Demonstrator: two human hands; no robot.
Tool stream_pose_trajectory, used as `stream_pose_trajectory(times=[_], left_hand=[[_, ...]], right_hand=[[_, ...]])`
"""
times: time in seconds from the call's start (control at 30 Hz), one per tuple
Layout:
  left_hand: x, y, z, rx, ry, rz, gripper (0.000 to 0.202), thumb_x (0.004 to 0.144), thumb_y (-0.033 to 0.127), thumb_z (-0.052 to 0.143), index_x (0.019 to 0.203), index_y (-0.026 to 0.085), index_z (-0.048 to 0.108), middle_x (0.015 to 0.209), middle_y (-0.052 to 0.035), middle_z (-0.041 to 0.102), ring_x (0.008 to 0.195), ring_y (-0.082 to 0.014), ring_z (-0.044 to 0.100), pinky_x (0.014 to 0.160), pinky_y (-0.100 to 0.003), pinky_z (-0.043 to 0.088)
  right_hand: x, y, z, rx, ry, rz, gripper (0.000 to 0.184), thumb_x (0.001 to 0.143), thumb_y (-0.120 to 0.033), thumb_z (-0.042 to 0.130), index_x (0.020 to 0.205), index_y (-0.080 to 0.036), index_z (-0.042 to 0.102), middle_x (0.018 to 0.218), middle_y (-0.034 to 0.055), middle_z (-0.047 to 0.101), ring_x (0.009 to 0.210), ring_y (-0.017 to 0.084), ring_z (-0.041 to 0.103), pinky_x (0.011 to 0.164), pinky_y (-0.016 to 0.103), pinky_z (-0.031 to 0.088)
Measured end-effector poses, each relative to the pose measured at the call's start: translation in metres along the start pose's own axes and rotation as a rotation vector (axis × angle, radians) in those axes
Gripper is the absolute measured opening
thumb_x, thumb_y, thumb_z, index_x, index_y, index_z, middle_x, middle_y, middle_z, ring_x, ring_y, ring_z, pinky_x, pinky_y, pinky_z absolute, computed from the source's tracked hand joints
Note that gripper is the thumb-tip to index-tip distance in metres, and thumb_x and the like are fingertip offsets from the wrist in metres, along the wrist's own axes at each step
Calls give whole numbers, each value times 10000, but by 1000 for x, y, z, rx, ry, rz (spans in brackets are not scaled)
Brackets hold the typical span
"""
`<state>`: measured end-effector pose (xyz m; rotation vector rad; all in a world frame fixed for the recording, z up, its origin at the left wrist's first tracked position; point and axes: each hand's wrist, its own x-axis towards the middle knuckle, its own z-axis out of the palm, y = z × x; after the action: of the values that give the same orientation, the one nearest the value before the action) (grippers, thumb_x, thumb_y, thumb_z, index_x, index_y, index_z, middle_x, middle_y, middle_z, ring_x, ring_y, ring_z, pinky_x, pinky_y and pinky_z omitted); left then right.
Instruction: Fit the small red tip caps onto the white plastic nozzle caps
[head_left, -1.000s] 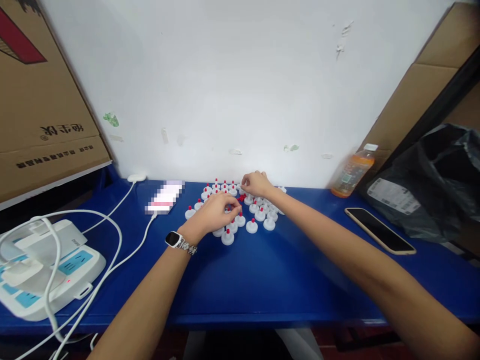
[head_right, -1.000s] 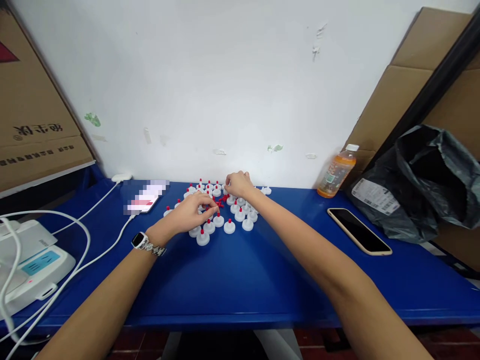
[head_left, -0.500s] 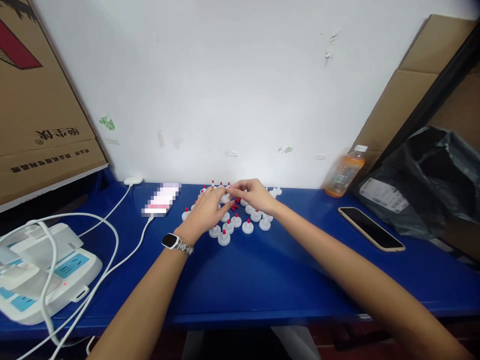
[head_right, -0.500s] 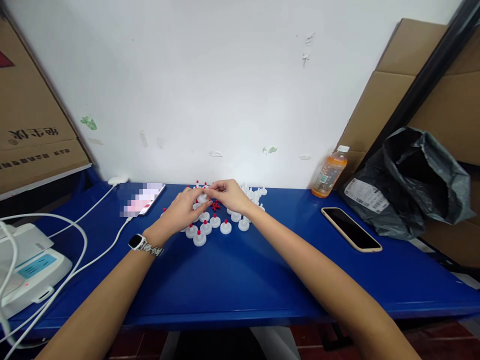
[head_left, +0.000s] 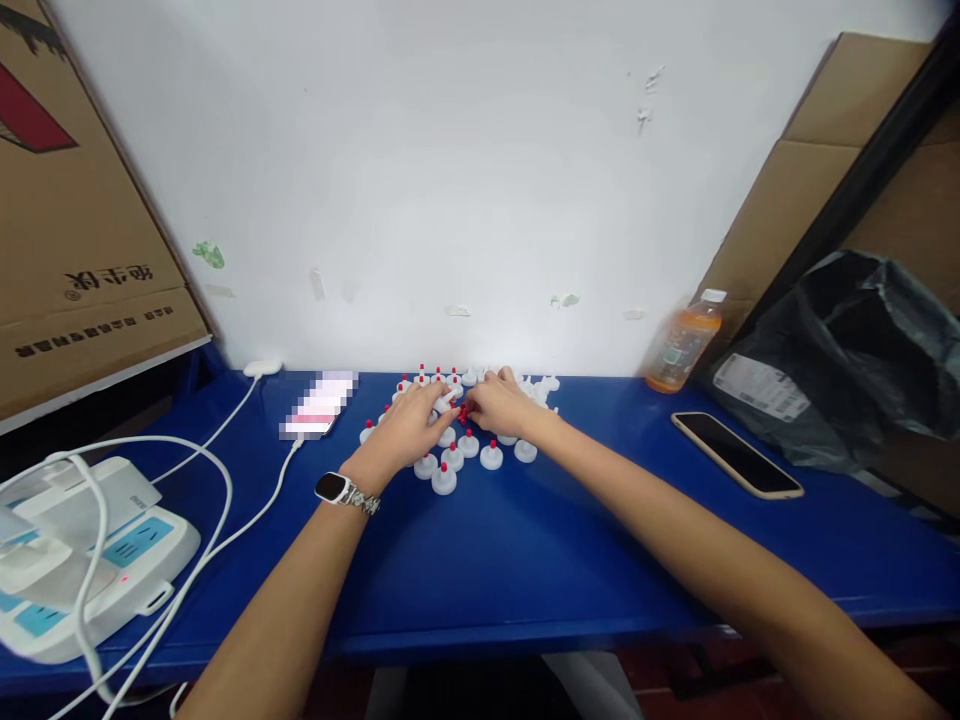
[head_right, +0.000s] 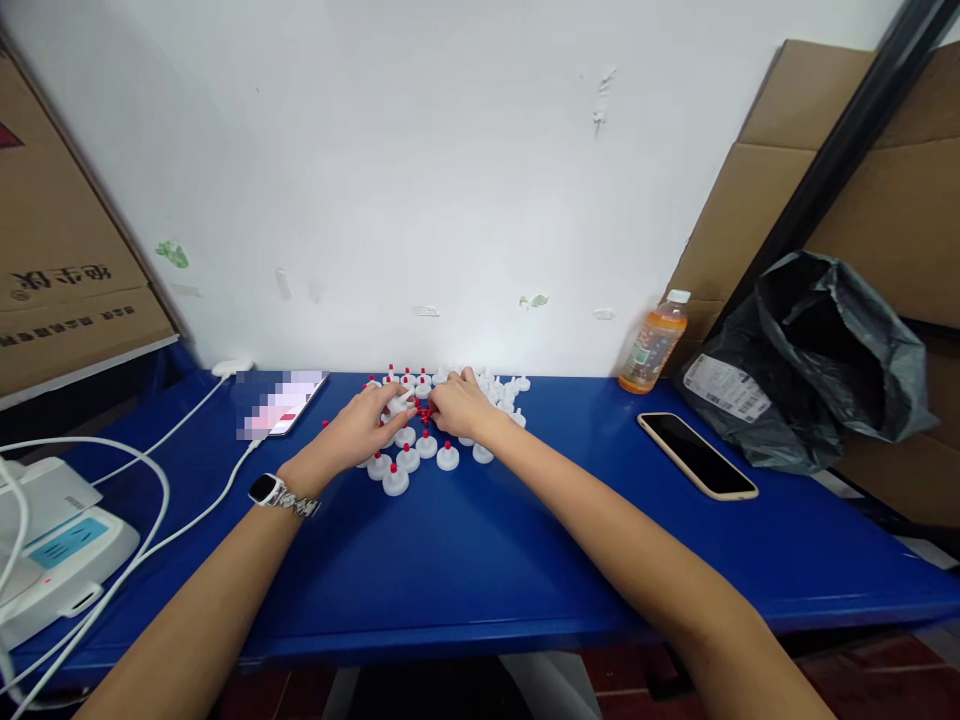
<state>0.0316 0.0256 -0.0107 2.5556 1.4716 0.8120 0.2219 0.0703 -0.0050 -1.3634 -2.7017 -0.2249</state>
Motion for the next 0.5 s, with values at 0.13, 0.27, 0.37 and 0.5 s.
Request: stream_pose_trajectory(times=[0.13, 0.27, 0.37, 0.5], left_hand=[[0, 0, 0, -22, -4, 4, 219, 966, 388, 475, 1008, 202, 585, 955, -72, 658, 951, -267, 573, 787, -377, 450], [0, 2, 0, -51, -13, 10, 239, 968, 399, 475, 1047, 197, 576, 985, -72, 660, 926, -257, 580, 776, -374, 450], [0, 3, 2, -60, -8, 21, 263, 971, 421, 468, 1054, 196, 574, 973, -76, 650, 910, -255, 579, 768, -377, 454], [-1, 5, 4, -27, 2, 72, 276, 979, 435, 445, 1021, 195, 575, 943, -81, 636, 902, -263, 562, 782, -399, 459]], right_hand=[[-5, 1, 3, 91, 88, 17, 120, 838, -201, 605, 848, -165, 718, 847, 104, 730, 977, 275, 566, 924, 422, 294], [-20, -1, 4, 471, 335, 110, 85, 848, -226, 603, 863, -192, 680, 873, 51, 721, 924, 218, 581, 829, 344, 387], [-28, -9, 5, 845, 489, 178, 116, 860, -286, 605, 893, -190, 660, 866, 34, 710, 817, 172, 613, 734, 296, 433], [-28, -20, 5, 1242, 574, 207, 263, 825, -413, 654, 955, -184, 653, 814, 27, 702, 740, 157, 630, 684, 282, 468]])
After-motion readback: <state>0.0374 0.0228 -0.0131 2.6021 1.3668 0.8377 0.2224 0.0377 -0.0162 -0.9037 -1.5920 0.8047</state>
